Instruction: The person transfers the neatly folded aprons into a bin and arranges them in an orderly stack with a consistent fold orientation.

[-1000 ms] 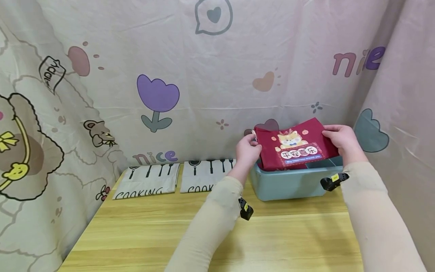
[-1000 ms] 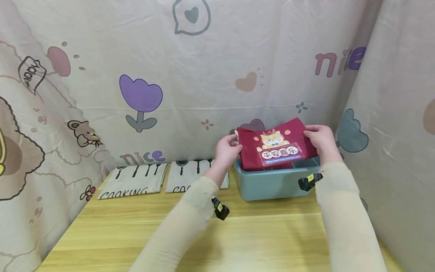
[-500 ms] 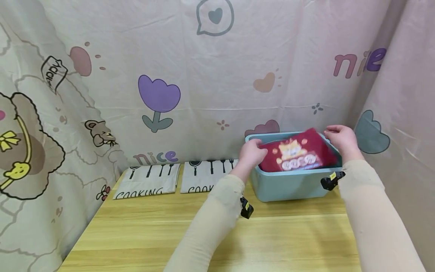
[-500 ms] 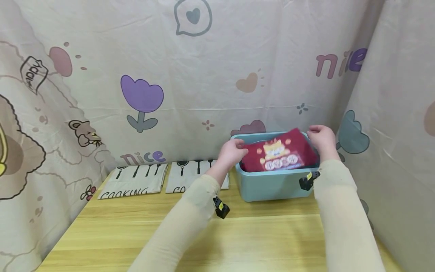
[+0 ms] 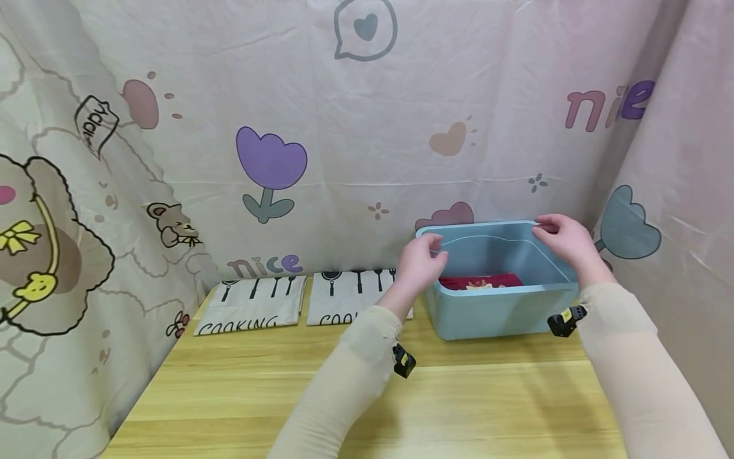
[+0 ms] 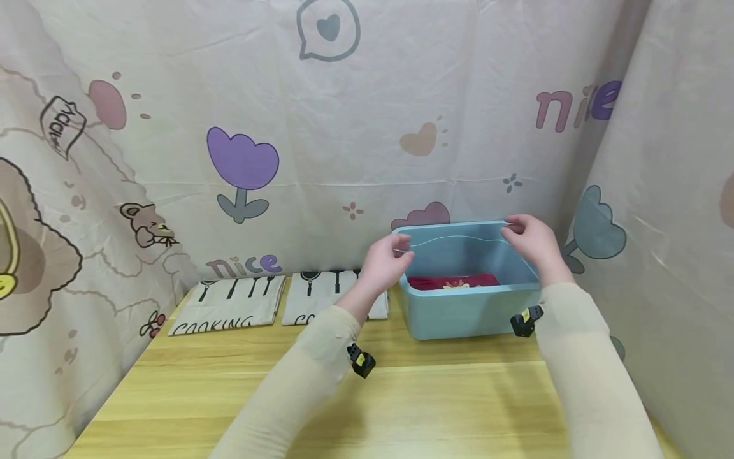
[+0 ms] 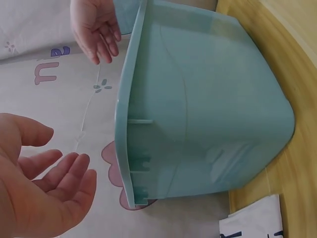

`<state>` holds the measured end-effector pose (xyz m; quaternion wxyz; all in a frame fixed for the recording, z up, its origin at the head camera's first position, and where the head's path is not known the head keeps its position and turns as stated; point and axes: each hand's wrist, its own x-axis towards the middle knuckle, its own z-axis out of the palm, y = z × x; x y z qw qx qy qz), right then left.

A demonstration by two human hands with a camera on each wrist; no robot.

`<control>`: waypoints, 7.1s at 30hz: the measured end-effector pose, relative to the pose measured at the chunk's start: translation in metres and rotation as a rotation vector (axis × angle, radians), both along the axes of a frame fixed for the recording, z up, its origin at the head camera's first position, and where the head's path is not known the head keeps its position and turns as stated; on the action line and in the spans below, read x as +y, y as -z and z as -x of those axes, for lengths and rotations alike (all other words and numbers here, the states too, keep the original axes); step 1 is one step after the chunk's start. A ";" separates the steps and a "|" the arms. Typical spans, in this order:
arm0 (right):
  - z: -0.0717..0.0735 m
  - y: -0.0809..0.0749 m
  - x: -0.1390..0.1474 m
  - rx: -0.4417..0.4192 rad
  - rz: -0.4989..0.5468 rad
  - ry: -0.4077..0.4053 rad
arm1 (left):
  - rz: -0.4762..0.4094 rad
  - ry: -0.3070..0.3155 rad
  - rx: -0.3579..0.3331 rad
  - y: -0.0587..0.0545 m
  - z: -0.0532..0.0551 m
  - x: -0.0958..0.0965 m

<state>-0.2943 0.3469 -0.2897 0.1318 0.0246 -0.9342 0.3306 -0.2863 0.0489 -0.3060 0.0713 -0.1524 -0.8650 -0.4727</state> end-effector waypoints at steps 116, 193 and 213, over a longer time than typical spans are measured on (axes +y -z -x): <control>-0.088 0.101 -0.204 0.530 -0.172 -0.516 | 0.738 -0.119 -0.042 0.159 -0.013 -0.157; -0.061 0.182 -0.214 -0.087 0.185 -0.188 | 0.027 -0.287 -0.303 0.140 -0.038 -0.247; -0.059 0.185 -0.216 -0.165 0.358 -0.145 | -0.328 -0.278 -0.576 0.144 -0.035 -0.252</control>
